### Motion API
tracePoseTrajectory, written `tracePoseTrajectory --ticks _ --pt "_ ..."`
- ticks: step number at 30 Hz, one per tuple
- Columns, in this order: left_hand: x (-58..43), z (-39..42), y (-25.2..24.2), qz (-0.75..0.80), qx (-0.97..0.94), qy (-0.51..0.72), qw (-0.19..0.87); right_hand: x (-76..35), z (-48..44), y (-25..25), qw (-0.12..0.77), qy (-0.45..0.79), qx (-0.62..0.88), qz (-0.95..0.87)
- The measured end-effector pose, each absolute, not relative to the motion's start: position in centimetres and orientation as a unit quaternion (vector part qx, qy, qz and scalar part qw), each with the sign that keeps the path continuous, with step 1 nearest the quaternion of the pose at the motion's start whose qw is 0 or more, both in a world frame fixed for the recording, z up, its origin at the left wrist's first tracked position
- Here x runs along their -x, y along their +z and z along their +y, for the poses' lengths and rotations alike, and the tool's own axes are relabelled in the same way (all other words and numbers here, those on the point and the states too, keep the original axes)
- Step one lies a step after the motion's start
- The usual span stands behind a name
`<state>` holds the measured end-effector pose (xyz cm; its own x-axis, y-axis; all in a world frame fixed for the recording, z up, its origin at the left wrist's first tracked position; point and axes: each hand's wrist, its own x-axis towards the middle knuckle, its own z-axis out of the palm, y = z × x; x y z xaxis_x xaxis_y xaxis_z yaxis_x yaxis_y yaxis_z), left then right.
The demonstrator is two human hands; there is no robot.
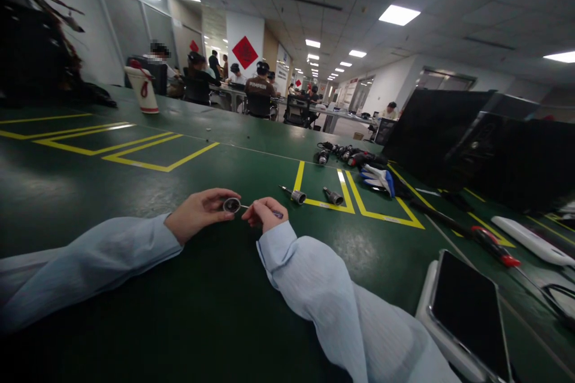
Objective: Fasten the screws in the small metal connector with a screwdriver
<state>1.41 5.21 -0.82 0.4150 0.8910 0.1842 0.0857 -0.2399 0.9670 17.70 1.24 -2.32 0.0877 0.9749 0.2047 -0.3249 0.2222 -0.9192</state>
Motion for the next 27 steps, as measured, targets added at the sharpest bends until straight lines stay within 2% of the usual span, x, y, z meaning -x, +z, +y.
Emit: tracePoseTrajectory --ticks 12,23,27 --pt "-1.4 4.7 0.2 0.363 -0.573 0.507 0.532 -17.1 0.0 -1.5 0.641 0.321 0.378 -0.586" --pt "-1.0 5.2 -0.1 0.362 -0.613 0.491 0.502 -16.5 0.6 -1.8 0.639 0.144 0.418 -0.63" --pt "-1.9 4.9 0.2 0.352 -0.65 0.469 0.483 -16.0 1.4 -2.2 0.634 0.129 0.435 -0.625"
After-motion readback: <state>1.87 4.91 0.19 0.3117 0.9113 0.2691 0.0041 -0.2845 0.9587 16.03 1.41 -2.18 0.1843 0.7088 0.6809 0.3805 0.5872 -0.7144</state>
